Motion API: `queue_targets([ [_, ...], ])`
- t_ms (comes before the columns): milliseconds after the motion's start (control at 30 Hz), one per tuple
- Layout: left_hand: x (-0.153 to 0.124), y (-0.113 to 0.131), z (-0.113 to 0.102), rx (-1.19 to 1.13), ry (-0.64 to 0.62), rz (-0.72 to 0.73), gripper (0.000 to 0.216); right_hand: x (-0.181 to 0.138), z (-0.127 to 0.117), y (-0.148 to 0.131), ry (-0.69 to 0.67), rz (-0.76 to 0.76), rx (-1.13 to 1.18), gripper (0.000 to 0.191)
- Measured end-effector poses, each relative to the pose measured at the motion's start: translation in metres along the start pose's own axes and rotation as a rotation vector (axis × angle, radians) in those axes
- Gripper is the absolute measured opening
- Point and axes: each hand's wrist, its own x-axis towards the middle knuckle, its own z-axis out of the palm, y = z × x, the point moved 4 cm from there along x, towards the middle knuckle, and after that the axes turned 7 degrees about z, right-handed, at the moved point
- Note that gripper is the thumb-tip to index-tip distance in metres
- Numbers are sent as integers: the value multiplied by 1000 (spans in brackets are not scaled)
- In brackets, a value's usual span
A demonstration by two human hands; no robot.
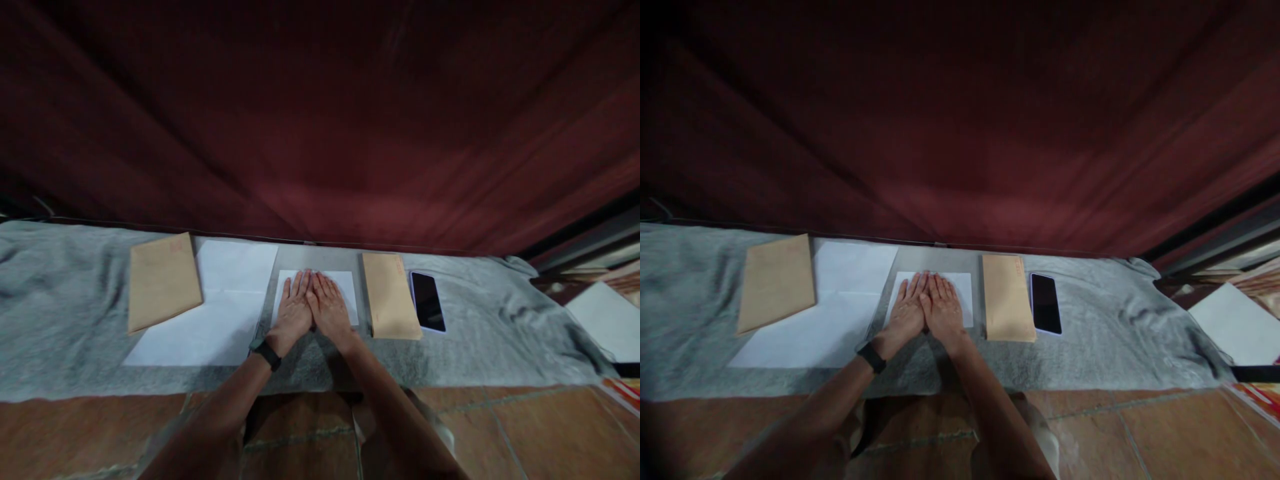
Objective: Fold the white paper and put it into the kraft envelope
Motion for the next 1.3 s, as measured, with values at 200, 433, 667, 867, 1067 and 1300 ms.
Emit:
queue_targets([
  [200,-1,-2,-6,-24,42,21,59,-2,3,10,33,21,-94,53],
  [433,-3,-4,-8,-56,55,17,55,-6,5,22,86,15,-148,52],
  [667,-5,-9,-10,-93,61,-18,53,-11,5,36,121,47,-193,55],
  [867,-5,-9,-12,-84,80,-53,55,-17,2,45,168,77,-223,56],
  [1067,-5,-8,-16,-55,113,-60,55,-23,-3,45,175,119,-199,58],
  [1300,-5,3,-29,-10,139,-11,53,-10,-18,38,73,106,-87,56],
])
